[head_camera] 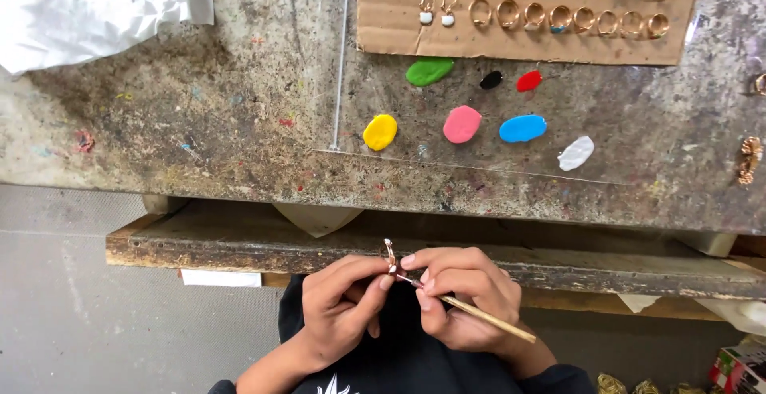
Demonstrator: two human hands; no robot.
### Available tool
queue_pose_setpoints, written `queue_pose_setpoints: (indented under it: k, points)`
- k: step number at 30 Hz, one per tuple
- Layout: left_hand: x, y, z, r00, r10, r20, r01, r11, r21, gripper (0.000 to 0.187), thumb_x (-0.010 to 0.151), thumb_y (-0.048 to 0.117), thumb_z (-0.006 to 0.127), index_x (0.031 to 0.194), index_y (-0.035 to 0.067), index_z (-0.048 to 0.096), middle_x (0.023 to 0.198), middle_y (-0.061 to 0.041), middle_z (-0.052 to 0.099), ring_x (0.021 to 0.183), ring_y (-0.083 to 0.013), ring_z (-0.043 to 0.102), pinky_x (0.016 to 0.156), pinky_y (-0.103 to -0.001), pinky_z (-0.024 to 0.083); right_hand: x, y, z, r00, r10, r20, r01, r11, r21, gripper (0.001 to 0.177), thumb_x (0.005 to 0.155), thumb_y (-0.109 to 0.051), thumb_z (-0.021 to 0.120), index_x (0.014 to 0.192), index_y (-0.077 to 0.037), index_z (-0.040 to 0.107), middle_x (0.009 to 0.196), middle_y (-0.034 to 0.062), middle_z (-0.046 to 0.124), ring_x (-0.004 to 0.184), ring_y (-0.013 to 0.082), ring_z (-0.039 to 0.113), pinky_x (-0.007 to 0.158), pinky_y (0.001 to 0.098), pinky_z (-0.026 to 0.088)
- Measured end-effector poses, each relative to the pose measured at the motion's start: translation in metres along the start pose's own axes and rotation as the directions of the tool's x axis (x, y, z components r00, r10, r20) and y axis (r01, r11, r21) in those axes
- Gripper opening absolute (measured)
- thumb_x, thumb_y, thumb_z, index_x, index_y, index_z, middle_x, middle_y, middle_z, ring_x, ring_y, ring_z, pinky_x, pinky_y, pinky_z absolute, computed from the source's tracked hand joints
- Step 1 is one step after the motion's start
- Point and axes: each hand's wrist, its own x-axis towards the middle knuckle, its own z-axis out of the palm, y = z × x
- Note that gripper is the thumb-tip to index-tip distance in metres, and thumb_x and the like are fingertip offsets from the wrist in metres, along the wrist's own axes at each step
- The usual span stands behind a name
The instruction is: Painting small details on jewelry components using a fine brush and paint at a workshop bench.
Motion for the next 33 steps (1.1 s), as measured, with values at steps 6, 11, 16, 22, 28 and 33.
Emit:
queue_pose_setpoints:
  k: [6, 11, 16, 22, 28, 33]
  points:
    - [0.0, -0.001, -0.001, 1.0, -0.001, 0.022, 0.001, 1.0, -0.005, 0.01, 0.095, 0.0, 0.066, 0.104, -0.002, 0.07, 0.09, -0.017, 0.072, 0.036, -0.0078, 0.059, 0.039, -0.012, 0.045, 0.005, -0.004, -0.003, 0.999, 0.025, 0.046, -0.021, 0.997, -0.075, 0.006, 0.094, -0.01, 0.064, 0.091, -0.007, 0.061, 0.088, 0.0081, 0.07, 0.086, 0.0209, 0.084, 0.074, 0.0232, 0.07]
    - [-0.001, -0.003, -0.001, 1.0, 0.008, 0.029, -0.008, 1.0, -0.001, 0.01, 0.095, 0.0, 0.065, 0.104, -0.002, 0.07, 0.089, -0.017, 0.072, 0.037, -0.0071, 0.059, 0.042, -0.013, 0.047, -0.001, 0.0, -0.001, 0.999, 0.031, 0.038, -0.028, 0.997, -0.078, 0.005, 0.094, -0.01, 0.065, 0.091, -0.008, 0.061, 0.088, 0.0083, 0.07, 0.085, 0.0204, 0.084, 0.076, 0.0231, 0.069]
    - [-0.001, -0.003, -0.002, 1.0, 0.008, 0.03, -0.008, 1.0, 0.007, 0.011, 0.096, 0.001, 0.065, 0.105, -0.002, 0.07, 0.089, -0.017, 0.072, 0.038, -0.0065, 0.058, 0.042, -0.013, 0.047, -0.001, 0.0, 0.001, 1.0, 0.018, 0.021, -0.016, 0.996, -0.088, 0.006, 0.094, -0.011, 0.065, 0.09, -0.008, 0.061, 0.088, 0.0073, 0.069, 0.085, 0.0204, 0.084, 0.075, 0.0228, 0.069]
    - [-0.003, -0.006, -0.003, 0.999, 0.001, 0.035, 0.0, 1.0, -0.003, 0.012, 0.096, 0.001, 0.066, 0.107, -0.002, 0.07, 0.093, -0.018, 0.072, 0.038, -0.0067, 0.059, 0.04, -0.012, 0.046, -0.001, -0.001, 0.006, 1.0, 0.022, -0.012, -0.023, 0.996, -0.09, 0.009, 0.094, -0.012, 0.064, 0.086, -0.008, 0.06, 0.084, 0.0074, 0.068, 0.081, 0.0211, 0.084, 0.072, 0.0225, 0.069]
    - [-0.003, -0.007, -0.005, 0.999, 0.015, 0.039, -0.016, 1.0, 0.008, 0.013, 0.096, 0.002, 0.066, 0.107, -0.002, 0.07, 0.092, -0.016, 0.072, 0.041, -0.0062, 0.059, 0.042, -0.013, 0.047, -0.001, -0.001, 0.007, 0.999, 0.019, -0.027, -0.021, 0.997, -0.076, 0.01, 0.094, -0.013, 0.064, 0.088, -0.007, 0.059, 0.083, 0.0088, 0.067, 0.079, 0.0219, 0.083, 0.072, 0.0223, 0.069]
    - [-0.002, -0.007, -0.005, 0.999, 0.03, 0.042, -0.03, 1.0, -0.001, 0.014, 0.095, 0.0, 0.067, 0.108, -0.002, 0.07, 0.095, -0.017, 0.074, 0.042, -0.0065, 0.059, 0.043, -0.013, 0.048, -0.005, 0.002, 0.008, 0.999, 0.022, -0.035, -0.024, 0.997, -0.072, 0.009, 0.094, -0.012, 0.063, 0.09, -0.006, 0.058, 0.084, 0.0104, 0.066, 0.079, 0.0244, 0.084, 0.072, 0.0233, 0.071]
